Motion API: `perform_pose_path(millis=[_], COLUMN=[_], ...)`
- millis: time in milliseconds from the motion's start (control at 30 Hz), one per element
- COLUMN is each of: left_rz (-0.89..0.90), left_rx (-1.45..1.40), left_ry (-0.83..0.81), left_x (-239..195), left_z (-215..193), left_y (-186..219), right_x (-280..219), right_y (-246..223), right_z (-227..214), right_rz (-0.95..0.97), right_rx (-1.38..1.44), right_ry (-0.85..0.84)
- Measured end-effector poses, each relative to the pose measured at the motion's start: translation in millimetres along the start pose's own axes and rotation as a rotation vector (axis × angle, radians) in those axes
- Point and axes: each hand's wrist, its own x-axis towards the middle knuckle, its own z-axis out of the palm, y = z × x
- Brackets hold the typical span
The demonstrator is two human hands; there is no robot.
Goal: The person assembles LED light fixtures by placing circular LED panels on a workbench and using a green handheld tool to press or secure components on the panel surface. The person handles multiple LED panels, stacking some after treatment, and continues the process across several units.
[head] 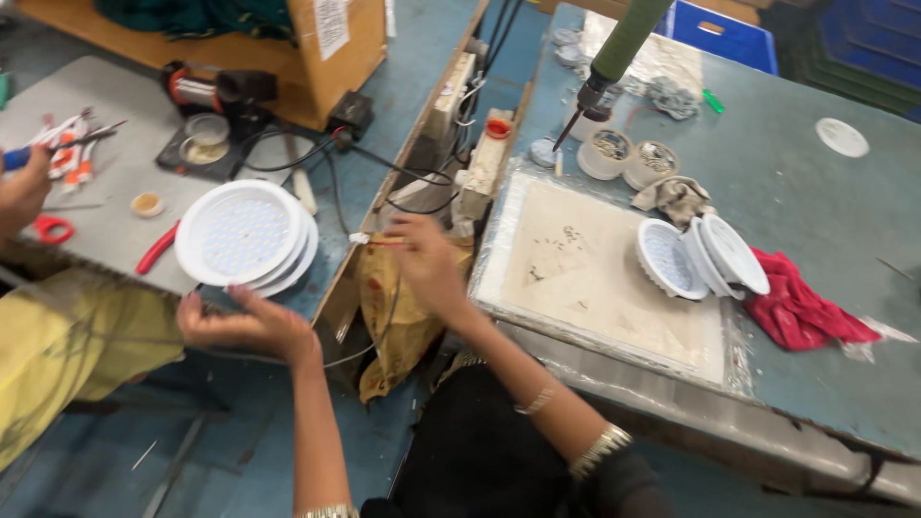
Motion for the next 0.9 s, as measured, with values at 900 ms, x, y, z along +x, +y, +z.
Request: perform_pose_path(millis=[900], left_rz=[-0.258], left_rx=[-0.304], left_ry=[-1.012], left_x=[-217.9], left_z=[77.3], left_y=[159.0], right_x=[178.0], right_y=[297.1], right_z=[-370.4], right_rz=[0.264], right_rx=[-0.541], right_ry=[-0.179])
